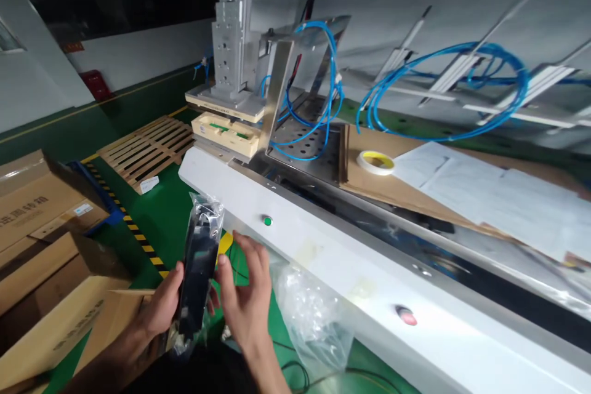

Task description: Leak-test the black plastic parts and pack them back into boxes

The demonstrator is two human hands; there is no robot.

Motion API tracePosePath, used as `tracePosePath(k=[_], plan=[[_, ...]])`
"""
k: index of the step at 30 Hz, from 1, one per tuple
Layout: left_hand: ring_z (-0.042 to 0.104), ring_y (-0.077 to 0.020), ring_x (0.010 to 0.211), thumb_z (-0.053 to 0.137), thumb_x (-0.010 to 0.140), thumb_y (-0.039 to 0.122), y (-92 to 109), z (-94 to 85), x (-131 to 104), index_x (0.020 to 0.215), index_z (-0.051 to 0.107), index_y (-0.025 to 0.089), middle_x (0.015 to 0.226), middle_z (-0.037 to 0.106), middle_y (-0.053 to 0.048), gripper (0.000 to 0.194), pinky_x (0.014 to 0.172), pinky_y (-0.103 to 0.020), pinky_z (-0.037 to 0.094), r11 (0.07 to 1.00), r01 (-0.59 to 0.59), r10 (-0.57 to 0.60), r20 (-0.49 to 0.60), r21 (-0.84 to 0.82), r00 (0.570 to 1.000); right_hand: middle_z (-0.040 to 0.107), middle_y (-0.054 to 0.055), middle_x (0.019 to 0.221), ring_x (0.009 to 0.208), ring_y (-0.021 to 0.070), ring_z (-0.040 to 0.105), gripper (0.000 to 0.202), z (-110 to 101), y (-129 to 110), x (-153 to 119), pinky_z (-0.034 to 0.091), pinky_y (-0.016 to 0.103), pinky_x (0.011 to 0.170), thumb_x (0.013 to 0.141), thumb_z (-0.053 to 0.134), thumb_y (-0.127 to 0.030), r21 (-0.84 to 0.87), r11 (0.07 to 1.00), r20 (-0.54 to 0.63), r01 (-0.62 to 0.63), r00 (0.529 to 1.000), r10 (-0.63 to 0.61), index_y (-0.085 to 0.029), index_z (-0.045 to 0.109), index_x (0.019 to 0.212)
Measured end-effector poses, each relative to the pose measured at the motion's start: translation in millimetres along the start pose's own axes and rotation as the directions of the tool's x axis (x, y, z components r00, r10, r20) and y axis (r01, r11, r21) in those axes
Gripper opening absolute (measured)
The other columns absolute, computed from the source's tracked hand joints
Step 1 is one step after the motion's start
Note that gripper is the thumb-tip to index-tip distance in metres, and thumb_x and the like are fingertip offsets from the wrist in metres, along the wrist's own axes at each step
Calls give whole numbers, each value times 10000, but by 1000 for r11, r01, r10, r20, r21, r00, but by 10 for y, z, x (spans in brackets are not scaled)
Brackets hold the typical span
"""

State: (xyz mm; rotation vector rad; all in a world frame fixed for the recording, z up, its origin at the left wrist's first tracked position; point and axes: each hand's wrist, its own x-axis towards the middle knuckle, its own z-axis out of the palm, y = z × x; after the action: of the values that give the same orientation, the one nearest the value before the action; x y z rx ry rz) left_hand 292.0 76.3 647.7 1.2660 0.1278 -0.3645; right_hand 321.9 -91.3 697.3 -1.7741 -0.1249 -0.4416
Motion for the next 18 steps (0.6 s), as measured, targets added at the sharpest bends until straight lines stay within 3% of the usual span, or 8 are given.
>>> tracePosePath(k=[3, 5, 11, 13, 15, 18], plan=[[766, -277, 787, 306, 911, 921, 33, 124, -1, 1108, 772, 97, 823, 778, -175, 967, 706, -363, 616, 997, 73, -73, 202, 7, 977, 709, 99, 1110, 1028, 237, 671, 338, -297, -113, 276, 612, 378, 841, 1008, 658, -416, 31, 998, -6, 51, 999, -50, -270, 706, 1309], [747, -250, 727, 299, 920, 911, 73, 208, 19, 1084, 774, 87, 796, 768, -178, 965, 642, -319, 577, 996, 89, -94, 282, 31, 955, 721, 71, 1024, 943, 211, 671, 344, -473, -166, 423, 591, 369, 847, 1003, 673, -414, 49, 996, 5, 81, 997, -81, -267, 711, 1313], [715, -213, 703, 422, 925, 870, 181, 427, 116, 1027, 778, 105, 821, 769, -160, 850, 655, -291, 530, 983, 153, -179, 336, 103, 925, 748, 35, 858, 782, 175, 662, 209, -927, -124, 681, 535, 334, 745, 970, 730, -422, 45, 998, 86, 42, 995, -46, -230, 801, 929], [699, -209, 679, 407, 926, 875, 213, 483, 135, 983, 783, 109, 788, 755, -145, 855, 662, -300, 527, 972, 172, -213, 296, 160, 931, 749, 35, 836, 763, 173, 657, 233, -1036, -78, 690, 524, 329, 717, 959, 740, -430, 29, 1000, 77, 10, 997, -12, -216, 791, 879], [670, -198, 660, 430, 927, 865, 260, 538, 153, 916, 787, 124, 742, 733, -121, 822, 627, -290, 499, 954, 170, -219, 187, 247, 958, 751, 34, 841, 751, 167, 644, 235, -1108, -56, 652, 518, 320, 695, 961, 737, -425, 6, 1000, 19, -17, 1000, 16, -210, 781, 878], [611, -177, 651, 564, 931, 781, 363, 622, 199, 843, 790, 162, 703, 702, -73, 664, 628, -280, 473, 922, 61, -86, 49, 382, 995, 746, 33, 850, 746, 158, 629, 216, -1155, -76, 561, 514, 316, 695, 977, 718, -401, -56, 998, -128, -13, 992, 6, -208, 764, 891]])
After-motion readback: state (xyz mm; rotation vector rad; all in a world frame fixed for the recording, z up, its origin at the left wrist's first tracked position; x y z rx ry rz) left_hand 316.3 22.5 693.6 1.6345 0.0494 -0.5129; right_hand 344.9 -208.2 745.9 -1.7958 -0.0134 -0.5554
